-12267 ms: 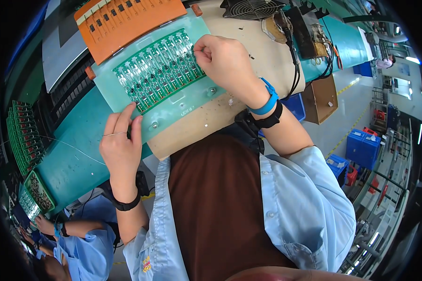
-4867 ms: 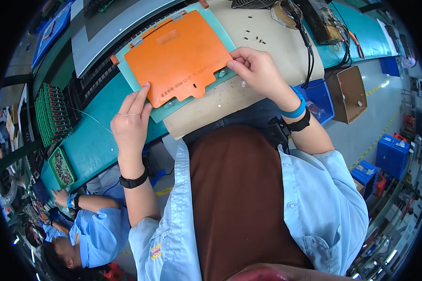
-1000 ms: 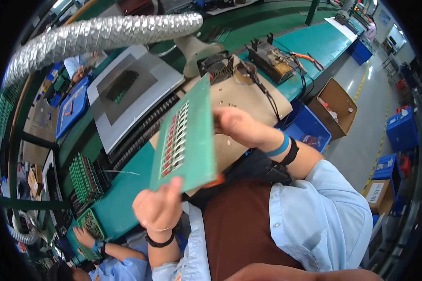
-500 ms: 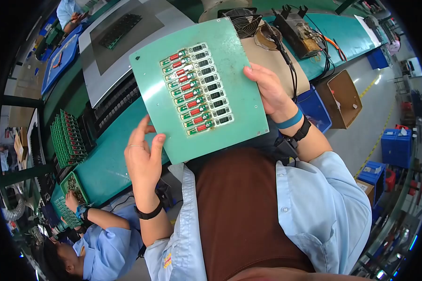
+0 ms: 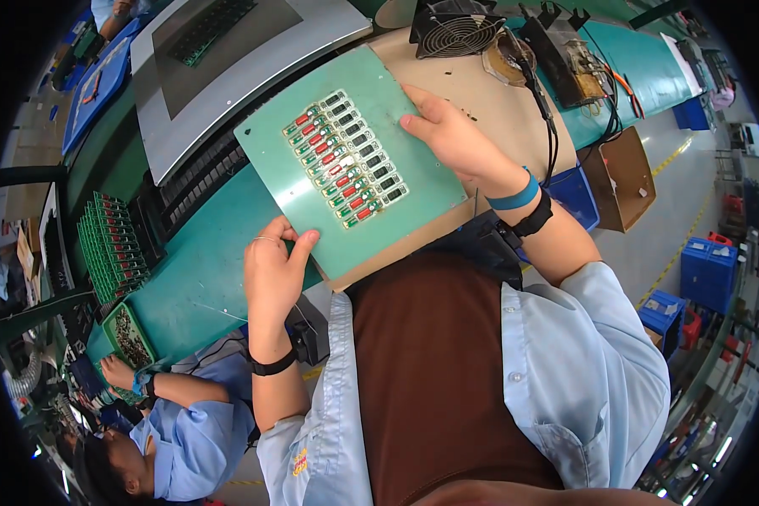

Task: The person opens a fixture, places a circuit board inside, and closes the lid before opening it again to remove the board. They then use a soldering iron and solder wire to solder components onto the board.

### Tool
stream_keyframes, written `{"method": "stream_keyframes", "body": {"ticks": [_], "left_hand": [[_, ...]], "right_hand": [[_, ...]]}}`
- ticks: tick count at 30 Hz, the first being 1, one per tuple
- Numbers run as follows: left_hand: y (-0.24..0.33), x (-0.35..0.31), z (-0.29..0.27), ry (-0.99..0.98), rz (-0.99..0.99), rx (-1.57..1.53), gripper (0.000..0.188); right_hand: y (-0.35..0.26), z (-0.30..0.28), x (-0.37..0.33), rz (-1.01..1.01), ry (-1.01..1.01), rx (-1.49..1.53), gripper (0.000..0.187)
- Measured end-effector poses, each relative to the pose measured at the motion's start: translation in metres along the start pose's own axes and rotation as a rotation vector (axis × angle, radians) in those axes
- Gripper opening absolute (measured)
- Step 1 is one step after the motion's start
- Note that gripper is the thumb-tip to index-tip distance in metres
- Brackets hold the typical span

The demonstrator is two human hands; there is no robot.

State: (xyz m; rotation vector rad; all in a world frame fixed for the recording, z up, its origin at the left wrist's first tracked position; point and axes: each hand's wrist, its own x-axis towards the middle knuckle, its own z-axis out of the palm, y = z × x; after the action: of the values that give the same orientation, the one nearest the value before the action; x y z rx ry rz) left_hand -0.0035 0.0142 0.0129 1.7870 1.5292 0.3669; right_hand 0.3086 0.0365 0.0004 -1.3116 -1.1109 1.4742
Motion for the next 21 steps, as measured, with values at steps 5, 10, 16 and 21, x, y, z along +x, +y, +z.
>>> {"method": "stream_keyframes", "body": {"ticks": [5,10,16,21], "left_hand": [[0.003,0.002,0.001,-0.001,0.045,0.024,0.027],[-0.001,0.004,-0.001,-0.018,0.021,0.017,0.028],[0.009,-0.01,-0.02,0.069,0.084,0.095,0.039],[0.03,-0.029,-0.042,0.06,0.089,-0.23,0.052]], "right_hand": [[0.002,0.003,0.003,-0.012,0.067,-0.189,0.053],[0.003,0.002,0.007,-0.057,0.042,-0.255,0.056],[0.012,-0.003,-0.002,-0.283,0.215,-0.416,0.058],[-0.013,0.004,-0.024,-0.629,0.288,-0.605,0.045]]}}
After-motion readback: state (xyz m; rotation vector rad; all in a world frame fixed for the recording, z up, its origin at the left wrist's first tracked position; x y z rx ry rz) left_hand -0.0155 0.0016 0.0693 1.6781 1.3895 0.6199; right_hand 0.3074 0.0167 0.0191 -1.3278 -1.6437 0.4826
